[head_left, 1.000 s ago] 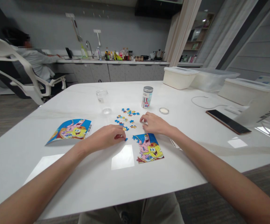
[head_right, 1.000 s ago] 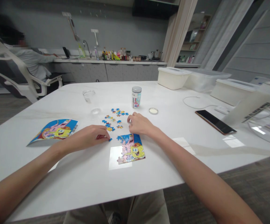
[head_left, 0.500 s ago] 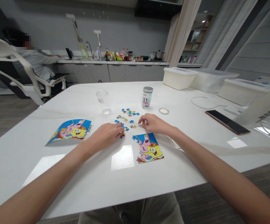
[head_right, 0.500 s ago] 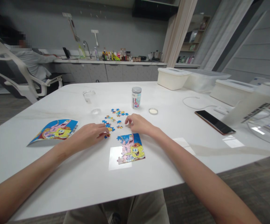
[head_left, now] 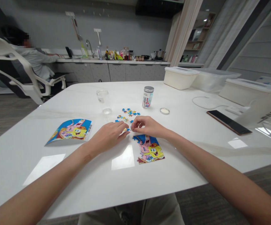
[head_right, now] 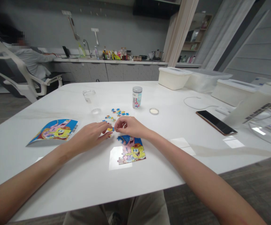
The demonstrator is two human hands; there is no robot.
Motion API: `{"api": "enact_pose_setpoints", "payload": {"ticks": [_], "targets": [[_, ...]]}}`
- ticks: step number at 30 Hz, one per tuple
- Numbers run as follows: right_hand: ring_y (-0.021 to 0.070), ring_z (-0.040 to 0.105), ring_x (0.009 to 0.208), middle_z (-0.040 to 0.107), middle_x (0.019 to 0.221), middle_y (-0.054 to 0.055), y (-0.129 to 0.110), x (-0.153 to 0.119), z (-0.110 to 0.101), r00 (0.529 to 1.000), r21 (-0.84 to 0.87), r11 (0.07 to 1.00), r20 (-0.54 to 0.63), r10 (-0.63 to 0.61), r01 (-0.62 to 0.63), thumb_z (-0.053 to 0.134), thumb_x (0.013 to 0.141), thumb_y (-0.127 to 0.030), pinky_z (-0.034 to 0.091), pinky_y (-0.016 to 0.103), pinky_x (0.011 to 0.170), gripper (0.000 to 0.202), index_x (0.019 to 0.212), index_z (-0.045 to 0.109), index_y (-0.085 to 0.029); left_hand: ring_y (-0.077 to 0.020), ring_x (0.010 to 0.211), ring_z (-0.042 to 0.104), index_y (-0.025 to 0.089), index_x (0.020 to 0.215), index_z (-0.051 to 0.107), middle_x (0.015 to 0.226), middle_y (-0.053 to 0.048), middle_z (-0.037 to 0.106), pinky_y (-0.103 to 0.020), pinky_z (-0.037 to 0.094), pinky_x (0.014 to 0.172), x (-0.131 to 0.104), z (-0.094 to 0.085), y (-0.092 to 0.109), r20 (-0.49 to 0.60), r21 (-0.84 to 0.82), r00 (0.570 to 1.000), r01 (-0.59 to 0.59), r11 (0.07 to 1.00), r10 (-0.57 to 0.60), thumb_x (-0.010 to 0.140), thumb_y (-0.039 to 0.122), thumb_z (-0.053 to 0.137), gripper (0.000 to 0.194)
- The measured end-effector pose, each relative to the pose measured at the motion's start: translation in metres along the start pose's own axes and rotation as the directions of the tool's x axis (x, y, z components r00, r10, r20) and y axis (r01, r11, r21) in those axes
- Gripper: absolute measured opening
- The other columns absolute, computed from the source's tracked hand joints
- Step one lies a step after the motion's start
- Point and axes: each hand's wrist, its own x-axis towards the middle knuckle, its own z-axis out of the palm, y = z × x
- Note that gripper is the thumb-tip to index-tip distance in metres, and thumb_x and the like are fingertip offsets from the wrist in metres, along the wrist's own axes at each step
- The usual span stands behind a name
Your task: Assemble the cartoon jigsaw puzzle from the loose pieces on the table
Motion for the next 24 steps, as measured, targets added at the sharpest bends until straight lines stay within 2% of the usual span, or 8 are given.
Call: {"api": "enact_pose_setpoints", "payload": {"ticks": [2, 6, 10, 16, 21, 24], "targets": [[0.0123, 0.061, 0.073, 0.063, 0.08, 0.001, -0.0027, -0.0001, 0.0023, 0.999, 0.128, 0.991, 0.042, 0.034, -0.039, 0.062, 0.075, -0.014, 0.051, 0.03, 0.07, 0.005, 0.078, 0.061, -0.017, -0.0135, 0.063, 0.055, 0.017, 0.089, 0.056, 0.075, -0.003, 0.062, -0.027, 0.039, 0.059, 0.0, 0.0008, -0.0009, -0.025, 0.02, 0.999, -0.039, 0.999, 0.039, 0.099, 0.029, 0.038, 0.023], [0.0121, 0.062, 0.074, 0.063, 0.077, 0.0, -0.0043, -0.0009, 0.0033, 0.996, 0.253, 0.964, 0.065, 0.063, -0.077, 0.066, 0.074, -0.017, 0.052, 0.032, 0.074, 0.007, 0.078, 0.06, -0.017, -0.0128, 0.062, 0.054, 0.017, 0.084, 0.056, 0.072, -0.002, 0.061, -0.028, 0.04, 0.059, 0.001, 0.0005, -0.0004, -0.075, 0.055, 0.991, -0.11, 0.992, 0.114, 0.099, 0.025, 0.036, 0.027], [0.0129, 0.063, 0.078, 0.064, 0.081, 0.001, -0.0026, -0.0004, 0.0025, 0.996, 0.364, 0.929, 0.08, 0.039, -0.065, 0.071, 0.073, -0.022, 0.052, 0.034, 0.08, 0.011, 0.078, 0.062, -0.017, -0.0113, 0.059, 0.051, 0.018, 0.079, 0.054, 0.067, -0.001, 0.058, -0.027, 0.04, 0.058, 0.0021, -0.0026, 0.0012, -0.118, 0.069, 0.987, -0.106, 0.992, 0.114, 0.098, 0.022, 0.036, 0.026], [0.0127, 0.063, 0.083, 0.065, 0.086, 0.001, 0.0002, 0.0014, 0.0024, 0.998, 0.435, 0.899, 0.054, 0.03, -0.05, 0.071, 0.073, -0.018, 0.051, 0.035, 0.085, 0.009, 0.076, 0.063, -0.019, -0.0123, 0.06, 0.052, 0.017, 0.085, 0.053, 0.07, -0.001, 0.059, -0.027, 0.039, 0.056, 0.0006, -0.0028, 0.0015, -0.148, 0.073, 0.984, -0.094, 0.993, 0.104, 0.098, 0.029, 0.041, 0.022], [0.0136, 0.062, 0.088, 0.065, 0.09, 0.001, -0.0007, 0.0004, 0.0017, 0.998, 0.443, 0.895, 0.064, 0.024, -0.05, 0.072, 0.07, -0.016, 0.051, 0.034, 0.084, 0.012, 0.078, 0.063, -0.019, -0.0135, 0.06, 0.053, 0.017, 0.09, 0.054, 0.07, -0.001, 0.059, -0.028, 0.04, 0.058, 0.0003, -0.0033, 0.0021, -0.128, 0.055, 0.991, -0.039, 0.998, 0.046, 0.099, 0.038, 0.038, 0.028], [0.0134, 0.061, 0.087, 0.064, 0.089, 0.001, -0.002, -0.0002, 0.0018, 0.997, 0.438, 0.897, 0.078, 0.027, -0.059, 0.072, 0.07, -0.016, 0.051, 0.033, 0.083, 0.013, 0.078, 0.062, -0.019, -0.0131, 0.061, 0.053, 0.017, 0.088, 0.054, 0.07, -0.002, 0.06, -0.028, 0.04, 0.058, 0.001, -0.0045, 0.0018, -0.125, 0.051, 0.99, -0.062, 0.997, 0.068, 0.1, 0.038, 0.033, 0.032]]}}
